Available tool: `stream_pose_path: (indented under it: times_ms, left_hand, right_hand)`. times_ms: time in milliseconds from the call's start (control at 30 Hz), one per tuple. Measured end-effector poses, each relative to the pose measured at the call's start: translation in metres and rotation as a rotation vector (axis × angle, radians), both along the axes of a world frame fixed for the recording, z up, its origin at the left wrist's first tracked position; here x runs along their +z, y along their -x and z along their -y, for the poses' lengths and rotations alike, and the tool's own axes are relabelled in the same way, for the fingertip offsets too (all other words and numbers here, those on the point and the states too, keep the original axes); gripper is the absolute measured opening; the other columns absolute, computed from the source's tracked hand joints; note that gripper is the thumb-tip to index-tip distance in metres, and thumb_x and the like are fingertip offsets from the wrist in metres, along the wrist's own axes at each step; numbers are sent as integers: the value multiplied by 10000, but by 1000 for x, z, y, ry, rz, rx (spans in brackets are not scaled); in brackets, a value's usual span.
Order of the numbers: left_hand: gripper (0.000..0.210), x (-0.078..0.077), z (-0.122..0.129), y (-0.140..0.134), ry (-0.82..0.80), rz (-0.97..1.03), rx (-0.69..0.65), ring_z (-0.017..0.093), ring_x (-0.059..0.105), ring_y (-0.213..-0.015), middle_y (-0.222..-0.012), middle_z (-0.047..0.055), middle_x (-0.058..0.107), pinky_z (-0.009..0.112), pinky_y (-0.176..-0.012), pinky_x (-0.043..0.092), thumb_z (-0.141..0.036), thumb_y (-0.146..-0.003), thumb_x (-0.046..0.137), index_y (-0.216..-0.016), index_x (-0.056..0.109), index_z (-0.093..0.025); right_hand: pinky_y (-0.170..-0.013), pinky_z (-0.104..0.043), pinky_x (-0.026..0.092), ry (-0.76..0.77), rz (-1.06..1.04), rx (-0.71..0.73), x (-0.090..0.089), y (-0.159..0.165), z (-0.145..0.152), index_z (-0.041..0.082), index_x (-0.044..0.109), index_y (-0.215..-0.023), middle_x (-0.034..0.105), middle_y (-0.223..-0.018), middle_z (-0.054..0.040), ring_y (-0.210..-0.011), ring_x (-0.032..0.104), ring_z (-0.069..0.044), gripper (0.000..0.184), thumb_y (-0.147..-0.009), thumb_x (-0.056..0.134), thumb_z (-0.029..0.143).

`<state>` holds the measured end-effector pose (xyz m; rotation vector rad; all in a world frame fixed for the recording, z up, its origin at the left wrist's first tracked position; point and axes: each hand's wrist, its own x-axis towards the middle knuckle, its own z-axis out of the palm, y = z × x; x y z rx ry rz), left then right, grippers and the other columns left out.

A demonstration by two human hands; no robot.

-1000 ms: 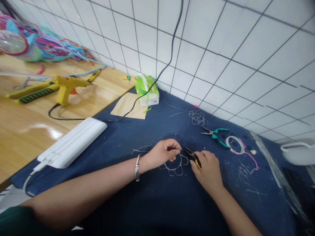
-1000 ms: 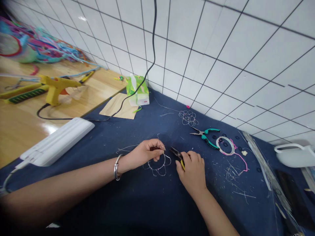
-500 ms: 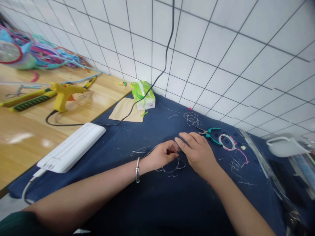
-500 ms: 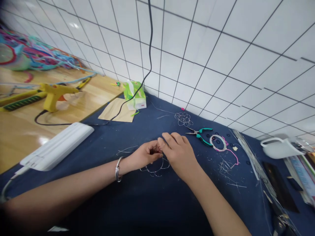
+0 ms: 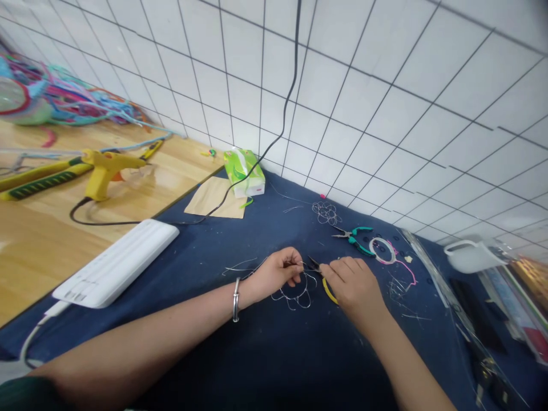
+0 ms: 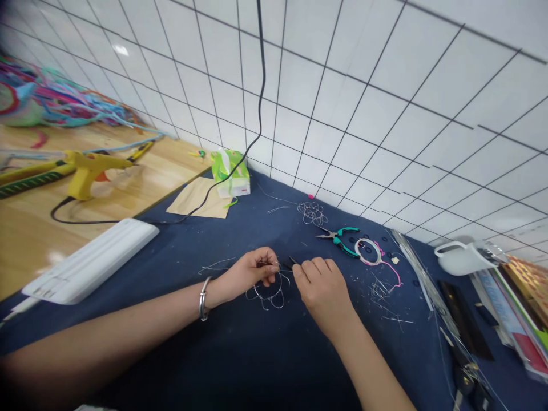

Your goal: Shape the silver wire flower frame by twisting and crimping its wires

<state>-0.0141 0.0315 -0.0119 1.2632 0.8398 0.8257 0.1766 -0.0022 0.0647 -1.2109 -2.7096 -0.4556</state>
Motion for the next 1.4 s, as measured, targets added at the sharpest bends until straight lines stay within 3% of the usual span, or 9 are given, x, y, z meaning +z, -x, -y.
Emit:
stream_pose_path:
  times_ms: [200, 467, 633, 967, 1167, 1400]
  left_hand:
    - [76, 0, 2, -1, 26, 1, -72, 104, 576, -640, -704, 4, 578, 226, -568, 473, -194, -758, 534, -811, 507, -148]
    - [169, 2, 1, 0, 41, 21, -76, 92, 573, -574, -677, -32, 548, 218, -527, 475, -221, -740, 574, -864, 471, -171]
    - [109, 2, 1, 0, -1, -83, -70, 94, 568, -567, -635, -19, 559, 219, -551, 472, -245, -772, 532, -831, 550, -156]
    - [116, 3, 3, -2, -83, -245, 60, 92, 553, -533, -589, -23, 559, 188, -497, 434, -269, -771, 519, -758, 557, -160]
    - [114, 3, 2, -2, -60, -241, 12, 96, 555, -546, -591, -20, 570, 186, -493, 431, -272, -787, 493, -779, 536, -167]
    - [100, 2, 3, -2, -105, -259, 13, 96, 560, -549, -610, -18, 577, 191, -500, 437, -261, -784, 495, -790, 525, -166]
  right_hand:
    - [-700, -329, 335, 32, -93, -121, -22, -6, 12, 183, 561, -1065, 598, -855, -59, -778, 490, -172, 261, -853, 414, 145]
    - [-750, -323, 353, 60, -244, -141, -32, -4, 10, 203, 590, -996, 576, -886, -52, -816, 472, -168, 223, -846, 432, 156]
    - [-734, -309, 374, 95, -289, -152, -33, 0, 10, 203, 608, -955, 545, -837, -51, -771, 454, -155, 210, -843, 435, 167]
    - [-732, -347, 386, 61, -155, -199, -31, 8, 18, 172, 583, -1007, 545, -800, -77, -779, 459, -192, 248, -841, 404, 138]
    - [-704, -287, 405, 242, -335, -258, -40, 7, 14, 188, 581, -831, 562, -780, -48, -772, 518, -164, 161, -841, 420, 176]
    - [-594, -227, 404, 622, -691, -335, -34, 2, 10, 228, 586, -776, 565, -658, 33, -643, 542, -118, 116, -807, 474, 225]
